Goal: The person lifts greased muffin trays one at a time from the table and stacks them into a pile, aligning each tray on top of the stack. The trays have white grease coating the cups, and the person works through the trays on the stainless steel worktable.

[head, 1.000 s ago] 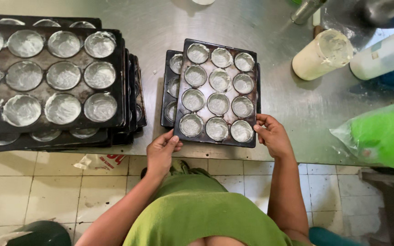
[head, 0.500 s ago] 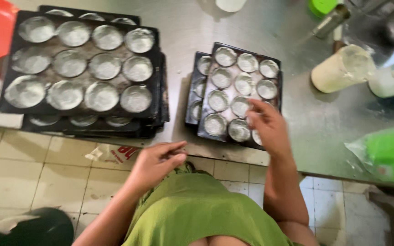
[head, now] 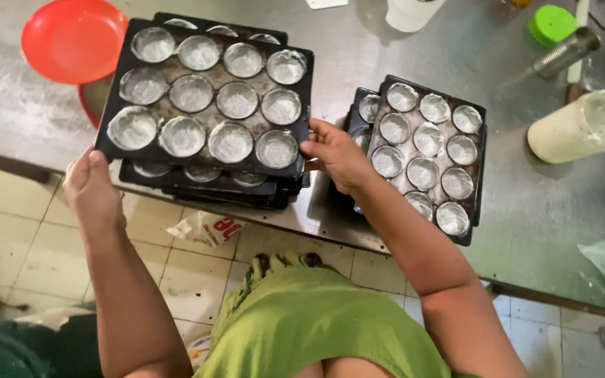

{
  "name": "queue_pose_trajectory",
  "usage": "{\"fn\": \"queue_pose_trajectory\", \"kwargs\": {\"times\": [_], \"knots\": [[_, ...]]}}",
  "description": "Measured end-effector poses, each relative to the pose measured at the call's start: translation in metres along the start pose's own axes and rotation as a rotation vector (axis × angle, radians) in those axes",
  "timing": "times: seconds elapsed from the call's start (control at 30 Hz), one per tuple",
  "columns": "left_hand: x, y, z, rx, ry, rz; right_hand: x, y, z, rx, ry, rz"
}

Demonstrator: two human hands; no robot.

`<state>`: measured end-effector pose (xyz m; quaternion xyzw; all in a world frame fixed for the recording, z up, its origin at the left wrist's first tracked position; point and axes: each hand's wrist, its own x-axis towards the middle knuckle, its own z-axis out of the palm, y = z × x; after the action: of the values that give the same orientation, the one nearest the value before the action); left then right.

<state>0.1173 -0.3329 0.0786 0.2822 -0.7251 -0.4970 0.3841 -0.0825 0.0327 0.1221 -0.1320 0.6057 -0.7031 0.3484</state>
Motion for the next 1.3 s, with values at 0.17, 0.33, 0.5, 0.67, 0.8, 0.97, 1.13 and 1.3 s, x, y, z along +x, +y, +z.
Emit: {"fn": "queue_pose_trajectory", "kwargs": {"times": [0.17,0.33,0.5,0.67,0.8,0.97,1.13,1.3], "knots": [[0.003,-0.008,-0.001,-0.339,0.065,-0.196,-0.002,0.009,-0.004,0.092,-0.032,-0.101],[-0.018,0.062,0.007,-0.552,-0.143,-0.122,-0.032,-0.016,-0.034,0.089,0.077,-0.174],[-0.047,0.133,0.048,-0.566,-0.290,-0.150,-0.110,-0.055,-0.097,0.138,0.108,-0.287],[-0.090,0.158,0.117,-0.376,-0.635,-0.292,-0.192,-0.069,-0.167,0.203,0.212,-0.337],[-0.132,0.139,0.176,-0.366,-0.847,-0.372,-0.240,-0.052,-0.210,0.188,0.293,-0.314],[-0.174,0.096,0.228,-0.430,-0.894,-0.471,-0.262,-0.014,-0.256,0.120,0.395,-0.196],[-0.199,0.063,0.244,-0.358,-0.881,-0.534,-0.261,0.016,-0.288,0.087,0.431,-0.135],[-0.210,0.049,0.241,-0.337,-0.856,-0.553,-0.254,0.023,-0.299,0.088,0.393,-0.080]]}}
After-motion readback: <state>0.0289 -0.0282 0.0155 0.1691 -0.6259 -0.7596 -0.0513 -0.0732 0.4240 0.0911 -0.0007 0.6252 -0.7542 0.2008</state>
